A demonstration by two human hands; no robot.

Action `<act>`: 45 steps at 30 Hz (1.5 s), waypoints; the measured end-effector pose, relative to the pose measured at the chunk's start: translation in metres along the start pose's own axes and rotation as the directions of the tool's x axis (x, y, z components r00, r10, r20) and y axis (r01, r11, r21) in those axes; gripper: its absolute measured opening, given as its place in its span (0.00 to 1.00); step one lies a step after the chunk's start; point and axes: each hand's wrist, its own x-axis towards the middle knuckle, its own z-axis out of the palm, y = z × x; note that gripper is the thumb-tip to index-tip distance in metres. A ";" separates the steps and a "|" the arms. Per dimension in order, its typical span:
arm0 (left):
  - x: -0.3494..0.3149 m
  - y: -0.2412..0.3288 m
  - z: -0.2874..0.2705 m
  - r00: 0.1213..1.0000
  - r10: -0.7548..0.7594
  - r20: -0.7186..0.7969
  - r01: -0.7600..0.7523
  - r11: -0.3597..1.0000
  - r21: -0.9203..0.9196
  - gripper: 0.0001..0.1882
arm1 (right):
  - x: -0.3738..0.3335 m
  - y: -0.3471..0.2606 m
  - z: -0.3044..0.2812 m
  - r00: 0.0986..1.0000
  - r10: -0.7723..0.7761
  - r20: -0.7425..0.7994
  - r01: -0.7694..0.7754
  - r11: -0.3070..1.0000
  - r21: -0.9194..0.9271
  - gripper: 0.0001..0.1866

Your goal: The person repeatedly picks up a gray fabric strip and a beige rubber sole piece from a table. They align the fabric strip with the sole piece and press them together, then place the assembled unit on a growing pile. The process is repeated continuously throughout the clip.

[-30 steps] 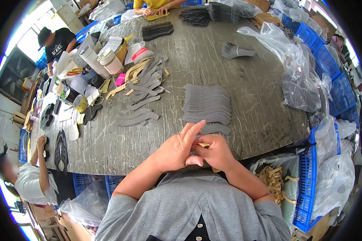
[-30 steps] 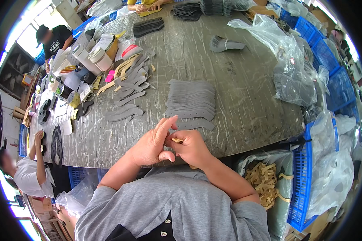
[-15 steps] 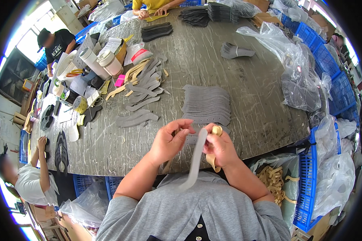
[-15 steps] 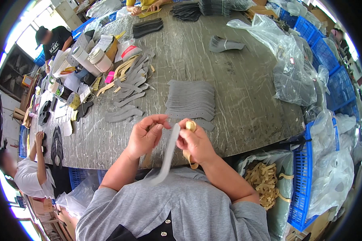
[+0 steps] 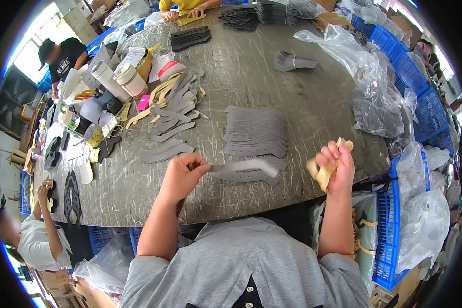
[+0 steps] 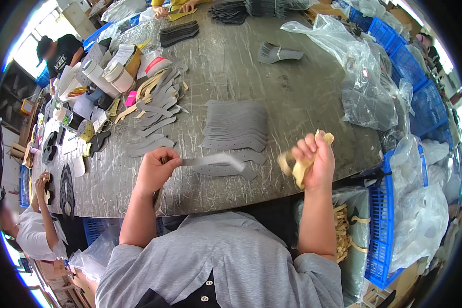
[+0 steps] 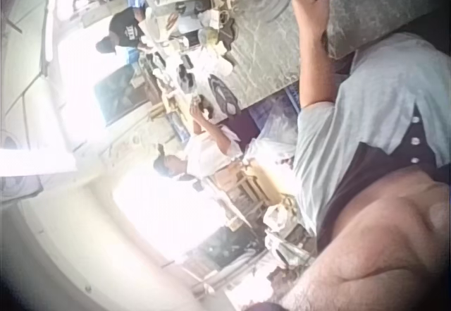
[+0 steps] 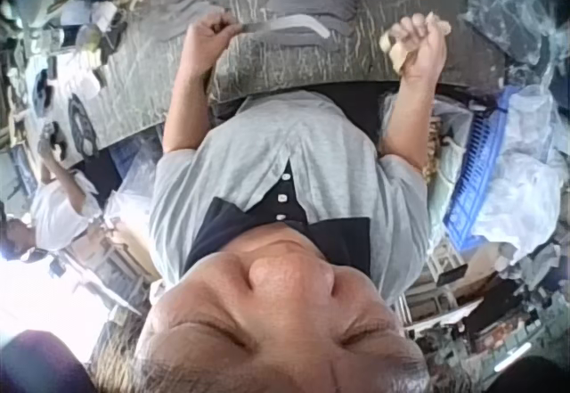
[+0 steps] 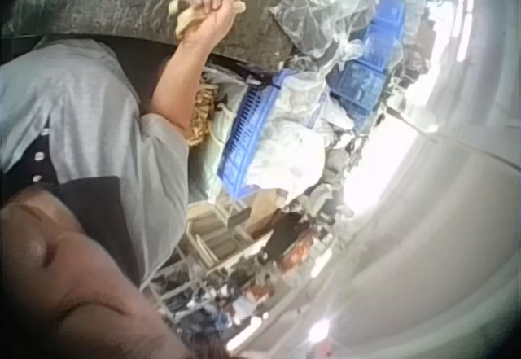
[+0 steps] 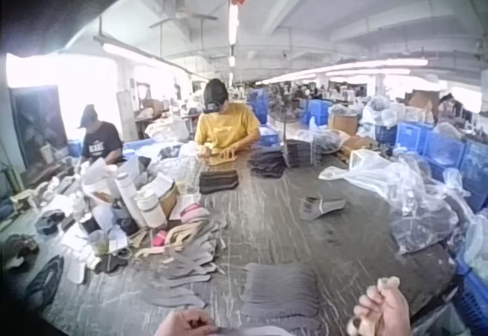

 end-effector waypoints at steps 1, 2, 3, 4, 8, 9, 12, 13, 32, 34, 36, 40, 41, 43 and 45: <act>0.001 -0.005 0.000 0.999 -0.026 0.029 0.025 0.999 0.032 0.04 | -0.008 0.001 -0.006 0.999 0.001 -0.042 -0.010 0.976 -0.217 0.05; 0.003 -0.009 0.003 0.997 -0.046 0.058 0.043 0.998 0.044 0.05 | -0.018 0.006 -0.002 0.996 -0.010 -0.087 -0.028 0.907 -0.421 0.10; 0.005 -0.013 0.007 0.994 -0.066 0.088 0.061 0.997 0.057 0.06 | -0.023 0.015 -0.005 0.981 0.090 -0.174 -0.167 0.848 -0.503 0.15; 0.007 -0.018 0.011 0.989 -0.086 0.117 0.078 0.994 0.070 0.06 | -0.029 0.024 -0.005 0.959 0.223 -0.178 -0.285 0.739 -0.611 0.12; 0.013 -0.019 0.023 0.985 -0.086 0.149 0.067 0.990 0.126 0.06 | -0.039 0.063 -0.011 0.948 0.298 -0.110 -0.283 0.638 -0.716 0.09; 0.015 -0.019 0.024 0.982 -0.096 0.161 0.071 0.986 0.153 0.07 | -0.038 0.068 -0.015 0.952 0.289 -0.097 -0.263 0.618 -0.740 0.09; 0.021 -0.021 0.026 0.974 -0.124 0.188 0.083 0.974 0.210 0.09 | -0.030 0.080 -0.025 0.978 0.206 -0.038 -0.143 0.519 -0.843 0.09; 0.023 -0.022 0.027 0.972 -0.131 0.195 0.089 0.973 0.212 0.09 | -0.028 0.084 -0.027 0.990 0.144 0.000 -0.066 0.452 -0.889 0.09; 0.035 -0.040 0.038 0.979 -0.086 0.186 0.019 0.941 0.337 0.09 | -0.021 0.097 -0.022 0.999 0.032 0.031 0.030 0.027 -0.999 0.09; 0.035 -0.040 0.038 0.978 -0.093 0.188 0.021 0.935 0.353 0.09 | -0.022 0.098 -0.021 0.999 0.029 0.040 0.040 0.010 -0.999 0.09; 0.036 -0.040 0.039 0.977 -0.092 0.190 0.016 0.930 0.367 0.09 | -0.022 0.097 -0.019 0.999 0.037 0.038 0.039 -0.010 -0.999 0.10; 0.036 -0.041 0.040 0.979 -0.072 0.190 -0.011 0.915 0.403 0.10 | -0.023 0.097 -0.019 0.994 0.064 0.085 0.090 -0.079 -0.993 0.10; 0.036 -0.041 0.040 0.980 -0.066 0.190 -0.019 0.910 0.415 0.10 | -0.024 0.098 -0.021 0.991 0.069 0.115 0.122 -0.101 -0.987 0.09; 0.036 -0.043 0.042 0.980 -0.042 0.197 -0.048 0.901 0.432 0.10 | -0.027 0.101 -0.023 0.968 0.079 0.237 0.250 -0.314 -0.916 0.10; 0.036 -0.042 0.043 0.979 -0.031 0.200 -0.067 0.885 0.461 0.09 | -0.031 0.102 -0.017 0.934 0.102 0.341 0.351 -0.422 -0.836 0.13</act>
